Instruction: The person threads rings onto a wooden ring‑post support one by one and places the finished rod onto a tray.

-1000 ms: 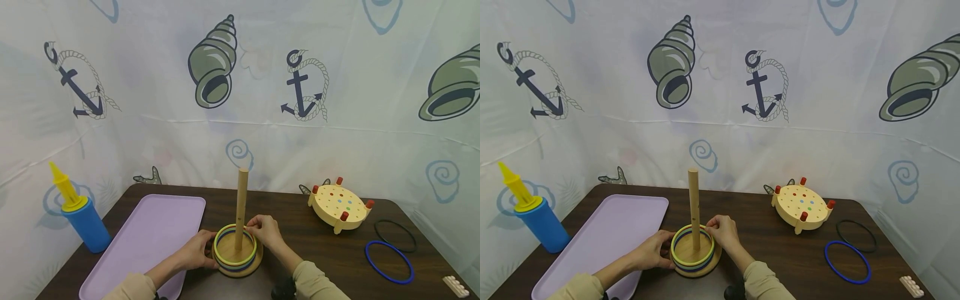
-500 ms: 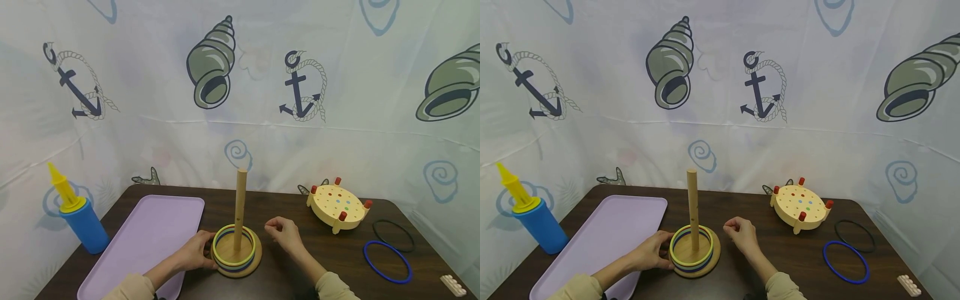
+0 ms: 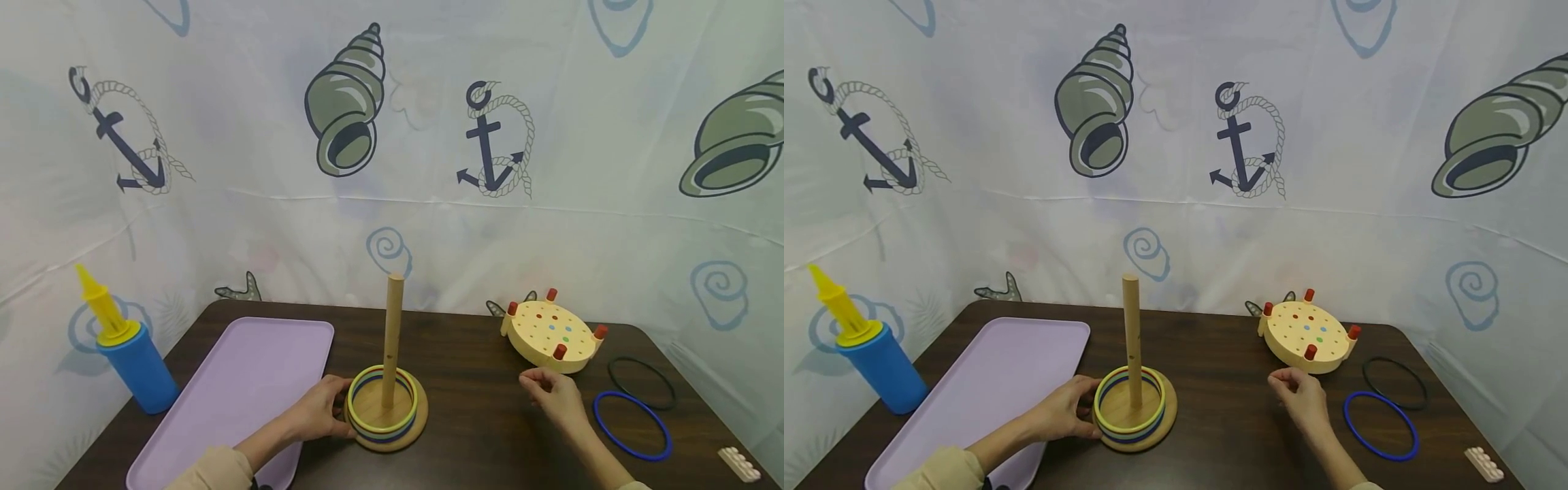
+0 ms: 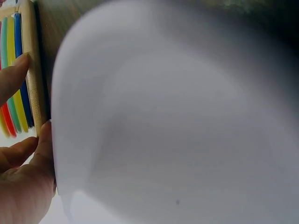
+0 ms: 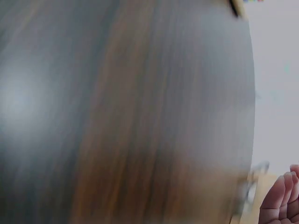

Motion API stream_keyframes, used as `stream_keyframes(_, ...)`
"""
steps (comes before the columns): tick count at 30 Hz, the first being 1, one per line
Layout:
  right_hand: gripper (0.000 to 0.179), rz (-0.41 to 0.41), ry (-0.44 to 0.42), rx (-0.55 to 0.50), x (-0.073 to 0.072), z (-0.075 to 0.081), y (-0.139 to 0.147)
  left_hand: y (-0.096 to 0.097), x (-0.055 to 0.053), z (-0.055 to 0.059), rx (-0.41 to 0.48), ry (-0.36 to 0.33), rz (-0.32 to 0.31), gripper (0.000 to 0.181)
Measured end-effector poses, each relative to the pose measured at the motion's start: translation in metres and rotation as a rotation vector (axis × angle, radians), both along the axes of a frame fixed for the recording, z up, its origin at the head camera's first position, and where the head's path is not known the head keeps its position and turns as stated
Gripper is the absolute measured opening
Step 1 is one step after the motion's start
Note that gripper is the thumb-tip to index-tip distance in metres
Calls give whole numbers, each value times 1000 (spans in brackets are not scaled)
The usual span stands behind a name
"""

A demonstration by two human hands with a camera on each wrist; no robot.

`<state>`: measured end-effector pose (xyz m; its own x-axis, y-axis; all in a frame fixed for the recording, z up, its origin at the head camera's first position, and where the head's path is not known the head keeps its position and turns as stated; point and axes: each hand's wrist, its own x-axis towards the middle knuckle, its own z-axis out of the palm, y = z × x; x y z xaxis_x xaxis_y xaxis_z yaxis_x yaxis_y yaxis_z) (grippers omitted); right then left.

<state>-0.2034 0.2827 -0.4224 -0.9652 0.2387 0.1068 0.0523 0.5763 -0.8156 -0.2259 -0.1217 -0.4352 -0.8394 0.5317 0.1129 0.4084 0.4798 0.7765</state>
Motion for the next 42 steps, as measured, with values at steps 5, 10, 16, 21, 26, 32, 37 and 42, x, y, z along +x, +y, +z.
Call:
stream_keyframes(5, 26, -112, -13, 59, 16, 0, 52, 0, -1, 2, -1, 0, 0, 78)
stream_keyframes(10, 35, -230, -54, 137, 31, -2, 104, 1, -1, 3, -1, 1, -1, 78)
stream_keyframes(16, 37, -351, -72, 241, 44, -7, 150, 1, -1, 3, -3, 1, -4, 77)
stream_keyframes(21, 38, -393, -121, 254, 49, -11, 168, 1, -1, 3, -4, 3, 0, 77)
stream_keyframes(26, 40, -360, -158, 287, 52, -13, 175, 1, 0, 4, -2, -3, 3, 78)
stream_keyframes(32, 39, -315, -179, 323, 54, -13, 179, 2, 0, 4, -2, -13, 5, 78)
stream_keyframes(37, 39, -282, -175, 361, 55, -13, 181, 2, 0, 4, 4, -19, 3, 78)
stream_keyframes(42, 37, -261, -137, 405, 54, -14, 183, 2, 1, 3, 13, -22, 5, 78)
